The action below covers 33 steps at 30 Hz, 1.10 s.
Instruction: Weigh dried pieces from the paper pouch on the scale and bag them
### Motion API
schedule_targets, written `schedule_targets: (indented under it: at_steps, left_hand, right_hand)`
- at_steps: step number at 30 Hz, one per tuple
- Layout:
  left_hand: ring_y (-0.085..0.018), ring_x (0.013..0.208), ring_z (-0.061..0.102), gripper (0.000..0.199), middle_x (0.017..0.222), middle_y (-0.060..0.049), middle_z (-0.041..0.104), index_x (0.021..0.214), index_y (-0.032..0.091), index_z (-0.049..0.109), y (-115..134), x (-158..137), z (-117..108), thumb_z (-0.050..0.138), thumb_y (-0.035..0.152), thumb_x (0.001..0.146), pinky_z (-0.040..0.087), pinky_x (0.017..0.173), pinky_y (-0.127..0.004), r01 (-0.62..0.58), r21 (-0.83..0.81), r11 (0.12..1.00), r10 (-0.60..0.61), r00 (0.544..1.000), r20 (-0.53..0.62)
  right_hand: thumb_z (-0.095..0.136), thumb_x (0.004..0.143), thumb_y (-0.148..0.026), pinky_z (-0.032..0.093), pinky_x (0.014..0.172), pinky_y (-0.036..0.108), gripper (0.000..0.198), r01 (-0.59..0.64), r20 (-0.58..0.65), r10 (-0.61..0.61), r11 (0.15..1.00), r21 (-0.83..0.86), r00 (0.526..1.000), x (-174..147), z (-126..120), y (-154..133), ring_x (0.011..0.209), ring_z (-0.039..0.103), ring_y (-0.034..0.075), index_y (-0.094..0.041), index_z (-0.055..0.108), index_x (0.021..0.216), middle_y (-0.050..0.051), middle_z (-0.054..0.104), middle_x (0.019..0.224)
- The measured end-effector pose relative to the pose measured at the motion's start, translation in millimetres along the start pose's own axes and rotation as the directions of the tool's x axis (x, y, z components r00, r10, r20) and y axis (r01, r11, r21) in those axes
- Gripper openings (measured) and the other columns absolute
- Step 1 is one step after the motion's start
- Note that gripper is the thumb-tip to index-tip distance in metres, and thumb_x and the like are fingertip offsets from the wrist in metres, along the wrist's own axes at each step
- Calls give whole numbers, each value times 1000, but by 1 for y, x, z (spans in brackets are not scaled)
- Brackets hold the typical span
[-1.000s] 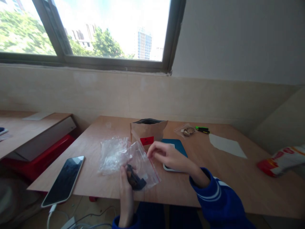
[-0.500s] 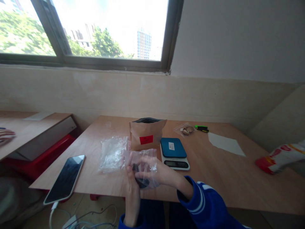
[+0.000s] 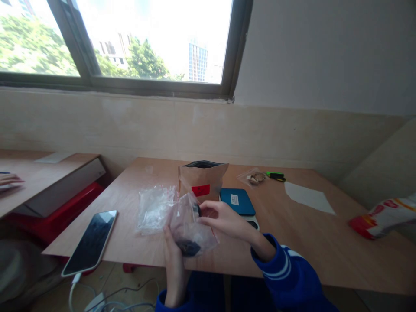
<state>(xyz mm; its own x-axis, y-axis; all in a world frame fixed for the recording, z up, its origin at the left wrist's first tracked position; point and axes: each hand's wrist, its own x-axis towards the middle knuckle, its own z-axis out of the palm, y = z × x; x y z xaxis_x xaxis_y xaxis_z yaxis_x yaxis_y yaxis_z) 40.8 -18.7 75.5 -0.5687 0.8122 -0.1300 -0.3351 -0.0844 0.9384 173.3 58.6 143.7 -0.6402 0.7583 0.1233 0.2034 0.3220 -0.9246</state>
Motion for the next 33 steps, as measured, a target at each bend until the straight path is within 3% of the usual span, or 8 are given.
schedule_targets:
  at_steps: [5, 8, 10, 15, 20, 27, 29, 33]
  left_hand:
    - [-15, 80, 67, 64, 110, -6, 66, 141, 33, 38, 1, 2, -5, 33, 66, 86, 55, 71, -28, 82, -53, 995, -84, 995, -48]
    - [-12, 67, 64, 64, 104, -4, 66, 141, 34, 38, 2, 1, -6, 35, 66, 86, 53, 60, -24, 73, -60, 996, -76, 996, -42]
    - [-11, 64, 63, 64, 102, -4, 66, 141, 35, 38, 2, 2, -6, 35, 67, 85, 53, 57, -24, 74, -60, 995, -77, 996, -34]
    - [-9, 57, 58, 65, 102, -4, 63, 141, 35, 37, 1, 3, -9, 35, 67, 85, 50, 51, -22, 83, -45, 996, -84, 996, -41]
    - [-9, 60, 60, 63, 102, -3, 63, 142, 35, 36, 2, 2, -10, 31, 66, 87, 52, 56, -23, 40, -16, 999, -41, 999, -18]
    - [-11, 64, 63, 65, 96, -4, 67, 141, 27, 39, -4, 0, -3, 30, 64, 88, 52, 60, -23, 42, -1, 999, -42, 999, 26]
    - [-11, 65, 64, 65, 97, -4, 67, 141, 27, 38, -3, -1, -2, 30, 64, 88, 53, 63, -25, 38, -4, 999, -38, 999, 27]
    - [-15, 86, 68, 63, 106, -6, 67, 142, 29, 36, 2, -4, 0, 30, 62, 89, 54, 81, -32, -39, -54, 998, 41, 998, 42]
  right_hand:
    - [65, 79, -29, 52, 78, 31, 20, 166, -262, -163, 986, -9, 951, 18, -44, -22, 85, 65, 18, -18, 64, 94, 5, 70, 91]
    - [64, 79, -27, 52, 72, 30, 29, 197, -502, -291, 952, -232, 814, 41, -64, -35, 76, 64, 16, -20, 60, 107, 2, 68, 83]
    - [60, 82, -23, 51, 72, 30, 27, 158, -540, -360, 910, -384, 760, 57, -71, -38, 73, 63, 16, -21, 60, 109, 2, 68, 84]
    - [52, 83, -11, 44, 95, 39, 26, 162, -328, -429, 780, -605, 841, 66, -69, -29, 104, 58, 21, -19, 65, 103, 8, 63, 108]
    - [44, 85, -7, 40, 102, 40, 30, 235, -391, -505, 793, -562, 769, 33, -48, -29, 114, 52, 20, -21, 62, 105, 8, 56, 113]
    - [44, 87, -8, 41, 99, 38, 27, 239, -351, -466, 815, -528, 812, 18, -41, -39, 112, 52, 19, -20, 62, 103, 8, 55, 113]
    - [44, 88, -8, 45, 92, 34, 23, 258, -288, -407, 861, -438, 867, 17, -41, -42, 102, 57, 17, -19, 63, 94, 7, 59, 103]
    - [43, 90, -11, 51, 73, 26, 18, 172, 91, -164, 981, -87, 982, 3, -26, -38, 81, 63, 13, -17, 59, 85, 2, 64, 84]
